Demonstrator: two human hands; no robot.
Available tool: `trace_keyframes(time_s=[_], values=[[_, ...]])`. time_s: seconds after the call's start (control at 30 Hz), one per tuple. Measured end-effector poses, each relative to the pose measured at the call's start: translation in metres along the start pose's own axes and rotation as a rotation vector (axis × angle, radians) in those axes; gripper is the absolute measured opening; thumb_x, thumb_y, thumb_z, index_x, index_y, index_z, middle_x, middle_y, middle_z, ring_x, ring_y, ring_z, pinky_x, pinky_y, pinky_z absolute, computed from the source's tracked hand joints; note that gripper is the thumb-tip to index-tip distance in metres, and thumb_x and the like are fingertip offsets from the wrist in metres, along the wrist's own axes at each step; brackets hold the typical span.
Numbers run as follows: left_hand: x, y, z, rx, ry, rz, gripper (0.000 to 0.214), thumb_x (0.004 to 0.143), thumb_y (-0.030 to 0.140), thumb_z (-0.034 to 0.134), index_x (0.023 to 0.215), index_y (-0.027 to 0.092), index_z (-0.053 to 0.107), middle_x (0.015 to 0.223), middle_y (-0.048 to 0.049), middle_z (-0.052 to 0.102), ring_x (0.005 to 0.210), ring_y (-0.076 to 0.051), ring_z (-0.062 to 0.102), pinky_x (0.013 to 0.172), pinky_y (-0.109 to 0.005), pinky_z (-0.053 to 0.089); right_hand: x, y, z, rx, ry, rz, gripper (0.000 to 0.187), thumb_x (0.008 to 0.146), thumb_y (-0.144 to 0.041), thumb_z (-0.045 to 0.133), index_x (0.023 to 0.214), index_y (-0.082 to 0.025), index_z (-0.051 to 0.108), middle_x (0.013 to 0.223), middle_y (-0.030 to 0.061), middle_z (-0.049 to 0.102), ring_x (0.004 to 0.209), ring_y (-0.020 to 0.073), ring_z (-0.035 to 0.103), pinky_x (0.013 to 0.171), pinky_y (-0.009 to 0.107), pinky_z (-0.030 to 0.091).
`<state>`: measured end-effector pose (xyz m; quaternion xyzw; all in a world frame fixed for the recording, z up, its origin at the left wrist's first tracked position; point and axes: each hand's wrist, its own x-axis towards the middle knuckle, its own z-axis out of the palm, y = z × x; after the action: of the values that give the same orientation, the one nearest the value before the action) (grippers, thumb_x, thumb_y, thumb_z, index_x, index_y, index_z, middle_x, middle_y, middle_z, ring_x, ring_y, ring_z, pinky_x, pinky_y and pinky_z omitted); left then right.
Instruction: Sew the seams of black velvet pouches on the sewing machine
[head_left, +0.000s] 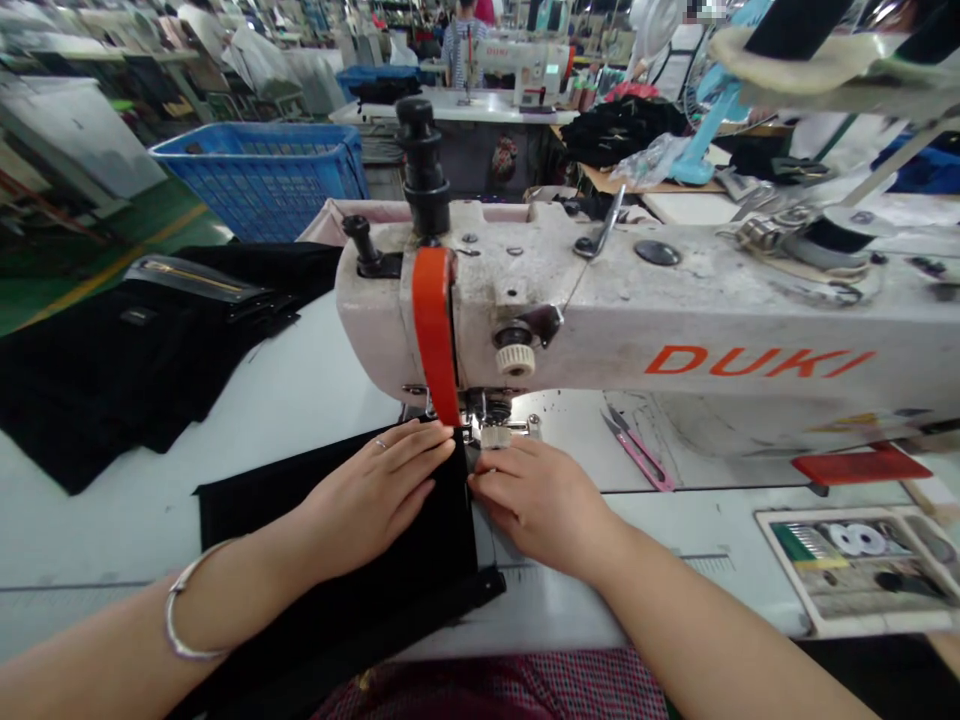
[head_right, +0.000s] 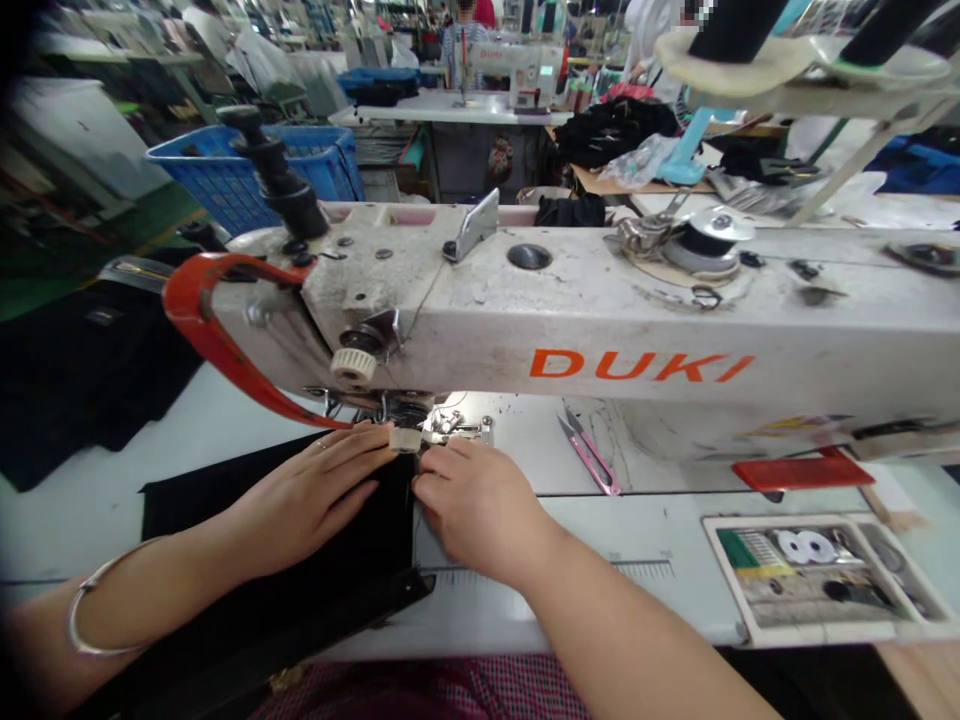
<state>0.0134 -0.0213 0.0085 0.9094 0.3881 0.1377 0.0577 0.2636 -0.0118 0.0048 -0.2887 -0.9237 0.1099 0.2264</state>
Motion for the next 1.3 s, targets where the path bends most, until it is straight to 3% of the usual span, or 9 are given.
trace_keyframes(time_s=[0.13,0.23,0.3,0.5,0.63,0.77,1.07,1.2,1.3], values=[[0.009,-0.002,-0.008,0.077,-0.076,0.085,0.044,0.098,0.012,0.041,0.141,0.018,0.053,0.137,-0.0116,0.059,0.128,-0.026,0.054,0.109,-0.044,0.048,0.000,0.001,-0.007,0.072,-0.055,-0.026,0.020,0.095,-0.016,0.055,0.089,-0.021,0.073,0.088,0.0026,0.067,0.080,0.0169,0.057,0.074,0.031,0.046],[0.011,0.010,-0.014,0.105,-0.180,0.120,0.066,0.087,0.000,0.043,0.146,0.028,0.047,0.132,-0.0092,0.057,0.125,-0.028,0.053,0.104,-0.048,0.050,-0.001,0.001,-0.012,0.081,-0.139,-0.053,0.018,0.089,-0.017,0.060,0.089,-0.025,0.076,0.085,0.0011,0.066,0.077,0.0170,0.058,0.070,0.031,0.045],[0.009,0.018,-0.015,0.067,-0.221,0.118,0.069,0.083,0.000,0.046,0.144,0.030,0.049,0.128,-0.0089,0.056,0.124,-0.030,0.052,0.105,-0.049,0.049,0.000,0.000,-0.014,0.076,-0.203,-0.068,0.015,0.086,-0.020,0.064,0.087,-0.026,0.077,0.083,0.0008,0.065,0.075,0.0178,0.058,0.069,0.032,0.045],[-0.006,0.017,-0.018,0.023,-0.080,0.029,0.041,0.094,0.006,0.041,0.129,0.019,0.058,0.139,-0.0115,0.056,0.127,-0.026,0.055,0.105,-0.042,0.050,0.001,-0.005,-0.013,0.092,-0.169,-0.118,0.015,0.087,-0.019,0.065,0.093,-0.025,0.078,0.116,0.0036,0.069,0.103,0.0217,0.059,0.092,0.036,0.049],[-0.001,0.016,-0.024,0.055,-0.025,0.086,0.037,0.096,0.006,0.038,0.126,0.016,0.058,0.135,-0.0106,0.063,0.120,-0.021,0.063,0.100,-0.036,0.054,0.000,-0.009,-0.013,0.089,-0.209,-0.144,0.012,0.087,-0.019,0.065,0.090,-0.021,0.076,0.110,0.0033,0.071,0.101,0.0210,0.059,0.092,0.036,0.050],[0.010,0.029,-0.024,0.120,-0.072,0.174,0.038,0.093,0.003,0.037,0.122,0.014,0.060,0.132,-0.0107,0.065,0.123,-0.021,0.061,0.103,-0.035,0.053,0.000,-0.009,-0.014,0.097,-0.209,-0.153,0.009,0.086,-0.021,0.066,0.086,-0.021,0.075,0.106,0.0045,0.071,0.099,0.0231,0.058,0.087,0.038,0.051],[0.010,0.032,-0.014,0.160,-0.139,0.130,0.042,0.090,0.000,0.038,0.123,0.014,0.059,0.132,-0.0108,0.065,0.124,-0.023,0.061,0.106,-0.040,0.052,-0.004,-0.010,-0.008,0.111,-0.214,-0.133,0.010,0.085,-0.023,0.066,0.088,-0.021,0.075,0.105,0.0060,0.069,0.101,0.0249,0.058,0.092,0.040,0.050],[0.015,0.024,-0.012,0.153,-0.106,0.165,0.042,0.094,0.002,0.037,0.128,0.013,0.058,0.134,-0.0109,0.064,0.129,-0.022,0.058,0.110,-0.039,0.049,-0.001,-0.008,-0.007,0.104,-0.207,-0.138,0.012,0.086,-0.021,0.065,0.092,-0.019,0.075,0.107,0.0070,0.070,0.107,0.0257,0.058,0.098,0.040,0.048],[0.009,0.027,-0.014,0.152,-0.077,0.157,0.042,0.098,0.006,0.035,0.135,0.011,0.054,0.139,-0.0117,0.062,0.132,-0.022,0.056,0.111,-0.038,0.048,0.002,-0.005,-0.011,0.137,-0.206,-0.114,0.014,0.086,-0.017,0.063,0.092,-0.018,0.076,0.106,0.0068,0.070,0.104,0.0246,0.059,0.094,0.039,0.048]])
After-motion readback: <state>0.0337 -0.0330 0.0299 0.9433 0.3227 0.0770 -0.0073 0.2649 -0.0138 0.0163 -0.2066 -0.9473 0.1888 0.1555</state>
